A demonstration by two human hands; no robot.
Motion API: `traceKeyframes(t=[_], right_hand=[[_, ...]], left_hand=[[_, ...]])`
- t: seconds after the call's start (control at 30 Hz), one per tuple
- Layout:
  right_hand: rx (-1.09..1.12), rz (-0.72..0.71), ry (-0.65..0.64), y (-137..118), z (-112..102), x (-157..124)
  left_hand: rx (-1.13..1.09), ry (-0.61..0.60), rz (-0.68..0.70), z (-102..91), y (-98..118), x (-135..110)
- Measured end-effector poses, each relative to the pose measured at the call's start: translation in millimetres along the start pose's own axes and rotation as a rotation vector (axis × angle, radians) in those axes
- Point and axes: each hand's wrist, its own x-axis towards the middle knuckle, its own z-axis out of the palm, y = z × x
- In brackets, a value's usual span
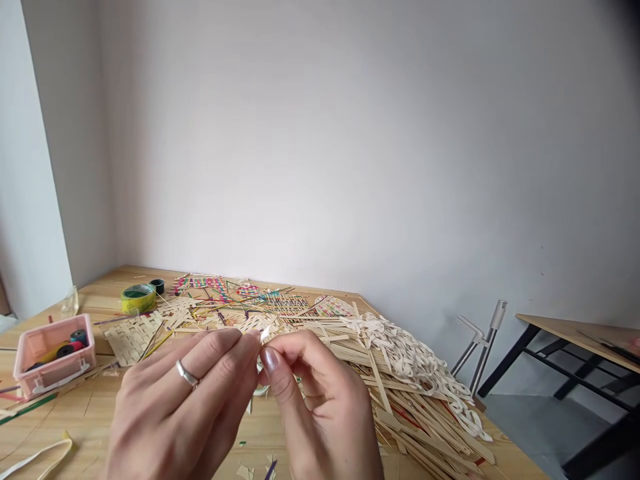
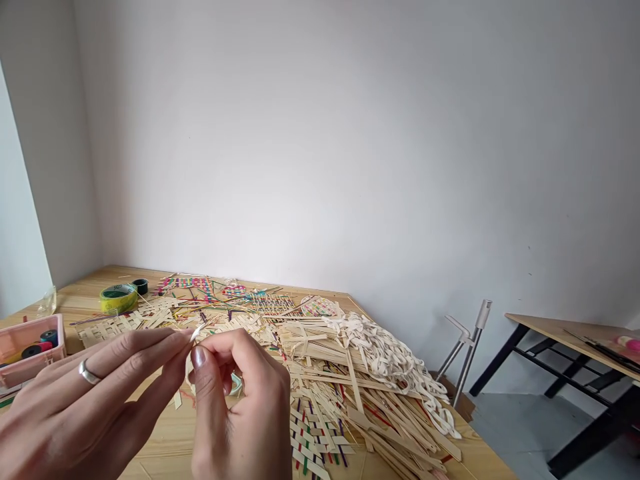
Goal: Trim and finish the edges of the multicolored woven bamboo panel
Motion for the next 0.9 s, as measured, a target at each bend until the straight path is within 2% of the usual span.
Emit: traceKeyframes(t=[0.47,0.73,0.9], right_hand=[[-0.044,-0.036,0.071,1.8,3.3,-2.0],[-0.022,0.002,0.079,2.5,5.6,-2.6],[-0.022,-0.028,0.122,2.9,10.5,-1.9]], left_hand=[[-0.029,0.018,-0.042,-8.5,2.2,8.4],[-0.040,-0.062,-0.056,-9.6,2.3,8.9],[-0.045,-0.034,-0.050,-6.8,2.1,7.3]])
